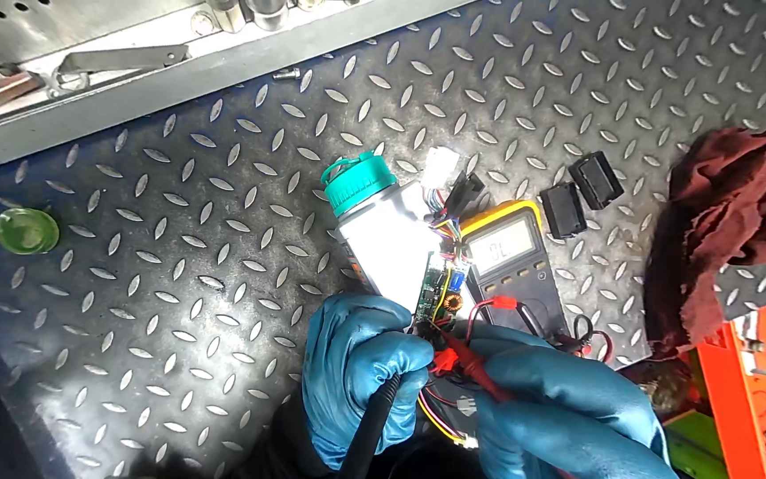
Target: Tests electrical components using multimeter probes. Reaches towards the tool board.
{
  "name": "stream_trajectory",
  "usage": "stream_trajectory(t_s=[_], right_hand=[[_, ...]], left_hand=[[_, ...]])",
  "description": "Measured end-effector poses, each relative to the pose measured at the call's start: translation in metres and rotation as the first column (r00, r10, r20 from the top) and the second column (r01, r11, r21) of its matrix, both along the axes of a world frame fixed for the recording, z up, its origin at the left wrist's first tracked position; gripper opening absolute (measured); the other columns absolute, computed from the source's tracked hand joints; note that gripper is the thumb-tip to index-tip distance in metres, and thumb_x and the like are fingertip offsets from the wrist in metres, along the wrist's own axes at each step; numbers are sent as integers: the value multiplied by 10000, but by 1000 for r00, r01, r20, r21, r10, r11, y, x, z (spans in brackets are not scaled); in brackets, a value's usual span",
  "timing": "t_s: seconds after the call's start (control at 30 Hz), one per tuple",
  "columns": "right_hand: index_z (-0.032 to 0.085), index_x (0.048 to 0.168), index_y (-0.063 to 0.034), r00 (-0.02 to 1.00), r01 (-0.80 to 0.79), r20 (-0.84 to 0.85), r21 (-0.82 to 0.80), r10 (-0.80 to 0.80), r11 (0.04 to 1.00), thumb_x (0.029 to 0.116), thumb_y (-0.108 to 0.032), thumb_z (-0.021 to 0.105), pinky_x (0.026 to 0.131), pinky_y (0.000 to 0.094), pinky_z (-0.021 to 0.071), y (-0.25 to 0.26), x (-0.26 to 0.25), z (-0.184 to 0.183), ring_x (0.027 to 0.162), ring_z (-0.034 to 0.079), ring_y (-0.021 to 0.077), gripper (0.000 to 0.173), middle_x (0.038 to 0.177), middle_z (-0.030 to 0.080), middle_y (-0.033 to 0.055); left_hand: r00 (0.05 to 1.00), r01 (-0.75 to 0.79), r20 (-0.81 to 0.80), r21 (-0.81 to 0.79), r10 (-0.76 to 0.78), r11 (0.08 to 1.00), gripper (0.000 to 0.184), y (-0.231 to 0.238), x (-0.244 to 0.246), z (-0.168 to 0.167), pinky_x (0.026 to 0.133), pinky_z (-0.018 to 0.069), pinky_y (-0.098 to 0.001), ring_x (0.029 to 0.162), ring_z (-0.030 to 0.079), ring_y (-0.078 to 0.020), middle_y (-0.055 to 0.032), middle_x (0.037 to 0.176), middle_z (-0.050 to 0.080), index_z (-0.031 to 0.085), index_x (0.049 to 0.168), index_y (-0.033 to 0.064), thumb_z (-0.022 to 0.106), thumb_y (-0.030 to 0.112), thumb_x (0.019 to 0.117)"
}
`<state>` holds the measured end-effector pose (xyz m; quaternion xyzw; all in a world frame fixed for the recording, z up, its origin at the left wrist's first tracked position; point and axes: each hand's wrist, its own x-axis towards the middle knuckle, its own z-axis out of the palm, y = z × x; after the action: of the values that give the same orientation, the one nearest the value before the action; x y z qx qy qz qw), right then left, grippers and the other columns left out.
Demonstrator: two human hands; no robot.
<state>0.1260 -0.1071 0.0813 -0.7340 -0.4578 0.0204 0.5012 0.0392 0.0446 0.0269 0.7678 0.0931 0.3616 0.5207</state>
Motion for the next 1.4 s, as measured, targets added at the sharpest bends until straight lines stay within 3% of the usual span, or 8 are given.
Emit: stream_trajectory(t_s=[1.4], right_hand=[[621,955,-124,1000,-3,-31,-6,3,1000,973,-92,630,852,298,601,0,0,2,906,644,95,37,977,610,8]], left_hand=[[1000,17,-23,8,-17,1000,144,0,0,1,955,487,-237,1053,594,-72,60,969,617,632,900,187,573,246,1018]])
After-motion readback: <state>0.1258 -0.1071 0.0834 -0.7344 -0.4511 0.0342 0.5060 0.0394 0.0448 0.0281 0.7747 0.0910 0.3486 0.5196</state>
